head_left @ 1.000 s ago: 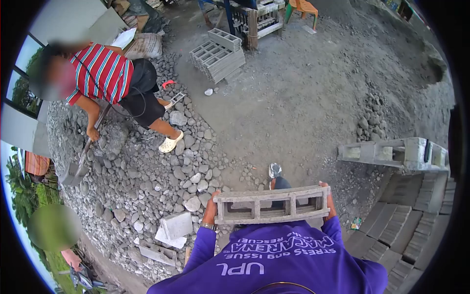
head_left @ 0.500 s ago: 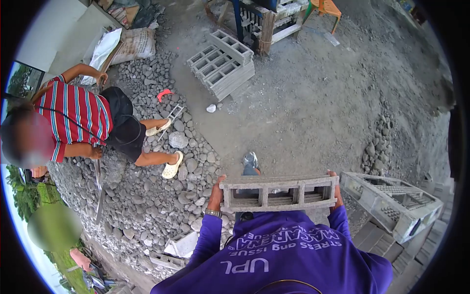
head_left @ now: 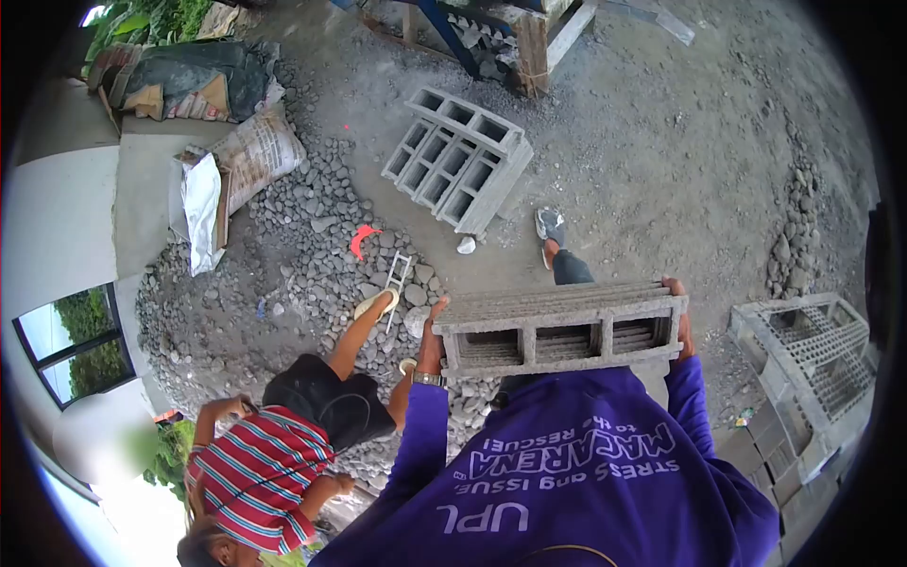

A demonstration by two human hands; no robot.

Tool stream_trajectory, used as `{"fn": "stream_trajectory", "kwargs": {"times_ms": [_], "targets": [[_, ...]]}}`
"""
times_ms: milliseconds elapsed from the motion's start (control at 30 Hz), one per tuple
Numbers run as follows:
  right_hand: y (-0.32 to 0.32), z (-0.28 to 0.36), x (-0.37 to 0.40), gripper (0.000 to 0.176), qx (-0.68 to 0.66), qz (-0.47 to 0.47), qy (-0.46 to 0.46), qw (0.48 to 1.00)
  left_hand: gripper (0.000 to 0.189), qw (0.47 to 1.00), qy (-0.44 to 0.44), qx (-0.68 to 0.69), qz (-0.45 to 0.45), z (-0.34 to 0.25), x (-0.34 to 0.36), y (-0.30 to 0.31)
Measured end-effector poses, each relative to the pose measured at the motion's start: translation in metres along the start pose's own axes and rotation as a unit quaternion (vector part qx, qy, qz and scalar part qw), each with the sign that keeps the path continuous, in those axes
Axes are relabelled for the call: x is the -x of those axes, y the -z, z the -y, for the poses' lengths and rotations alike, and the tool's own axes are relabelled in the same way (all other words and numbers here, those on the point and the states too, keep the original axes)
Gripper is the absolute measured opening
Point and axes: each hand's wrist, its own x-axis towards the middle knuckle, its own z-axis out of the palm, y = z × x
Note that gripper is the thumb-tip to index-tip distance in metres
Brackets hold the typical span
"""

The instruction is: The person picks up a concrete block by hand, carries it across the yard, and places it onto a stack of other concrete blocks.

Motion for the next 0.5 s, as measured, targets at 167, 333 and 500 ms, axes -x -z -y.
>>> {"fn": "stream_trajectory", "kwargs": {"times_ms": [167,333,500], "targets": [[-0.051,-0.015,-0.08,0.041,0.094,-0.021,0.025,0.995,0.045,0.999,0.045,0.02,0.021,-0.106,-0.006,-0.052],[-0.104,-0.045,-0.138,0.041,0.099,-0.033,0.026,0.994,0.053,0.996,0.075,-0.056,0.002,-0.169,-0.106,-0.011],[-0.156,-0.104,-0.183,0.045,0.069,-0.119,0.067,0.988,0.039,0.976,0.048,-0.192,0.09,-0.211,-0.25,0.031]]}}
